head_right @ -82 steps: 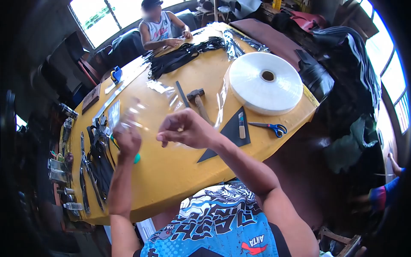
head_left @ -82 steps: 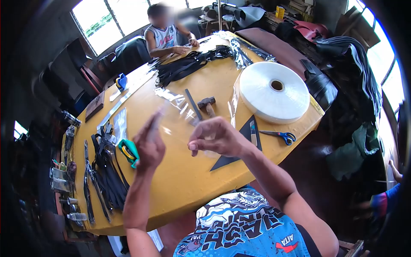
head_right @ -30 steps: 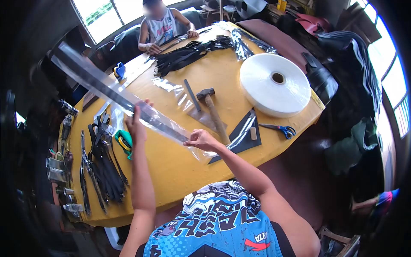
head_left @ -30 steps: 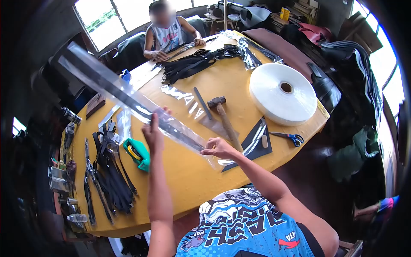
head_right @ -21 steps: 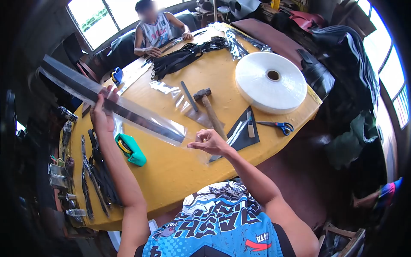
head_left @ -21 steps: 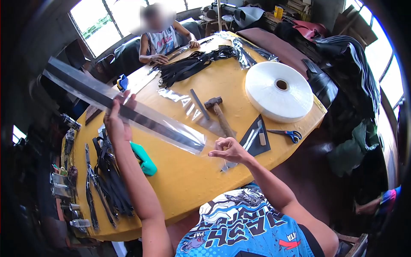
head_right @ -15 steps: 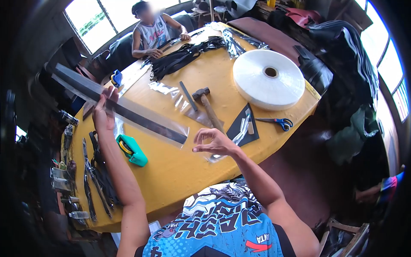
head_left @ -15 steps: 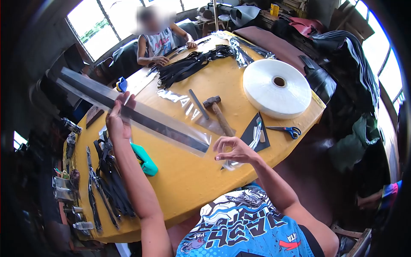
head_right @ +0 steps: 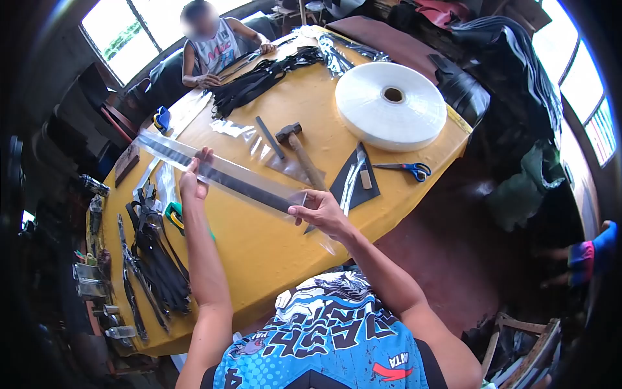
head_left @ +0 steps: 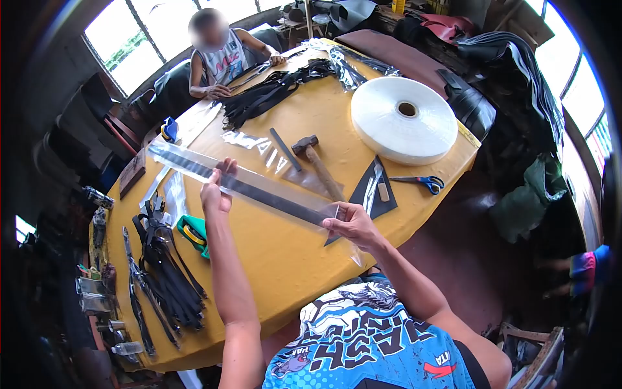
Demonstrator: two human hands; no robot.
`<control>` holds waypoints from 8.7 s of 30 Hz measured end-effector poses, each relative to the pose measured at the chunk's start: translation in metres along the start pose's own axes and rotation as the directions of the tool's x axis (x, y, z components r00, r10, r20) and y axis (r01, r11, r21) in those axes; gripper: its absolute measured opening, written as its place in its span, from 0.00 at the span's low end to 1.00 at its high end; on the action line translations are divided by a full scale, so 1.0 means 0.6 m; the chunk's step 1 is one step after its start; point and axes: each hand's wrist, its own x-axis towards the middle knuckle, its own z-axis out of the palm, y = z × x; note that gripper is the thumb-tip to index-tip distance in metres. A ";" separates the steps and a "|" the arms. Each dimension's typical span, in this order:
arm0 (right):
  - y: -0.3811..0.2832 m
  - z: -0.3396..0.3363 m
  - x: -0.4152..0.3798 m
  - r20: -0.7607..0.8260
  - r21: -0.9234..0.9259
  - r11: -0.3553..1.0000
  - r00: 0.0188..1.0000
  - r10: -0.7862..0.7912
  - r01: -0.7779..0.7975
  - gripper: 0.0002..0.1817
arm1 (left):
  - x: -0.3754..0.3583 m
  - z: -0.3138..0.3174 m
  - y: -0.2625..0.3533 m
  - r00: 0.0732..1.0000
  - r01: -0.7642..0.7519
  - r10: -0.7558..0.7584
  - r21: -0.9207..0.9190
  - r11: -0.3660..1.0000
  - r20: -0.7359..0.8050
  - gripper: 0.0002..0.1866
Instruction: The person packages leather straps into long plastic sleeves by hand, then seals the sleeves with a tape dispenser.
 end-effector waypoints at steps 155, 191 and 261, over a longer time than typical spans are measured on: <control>0.175 0.048 0.170 0.335 0.024 0.982 0.927 0.168 -0.187 0.13 | -0.136 0.016 -0.088 0.890 -0.453 0.314 0.570 0.685 0.331 0.17; -0.010 -0.042 -0.037 0.085 -0.070 0.997 0.996 0.012 -0.006 0.41 | 0.009 -0.116 -0.149 0.969 0.248 -0.248 0.036 0.968 -0.009 0.19; -0.178 0.235 0.230 0.518 -0.017 0.964 0.827 -0.218 0.265 0.16 | -0.169 0.177 0.165 0.611 -0.740 0.586 0.121 0.661 0.532 0.29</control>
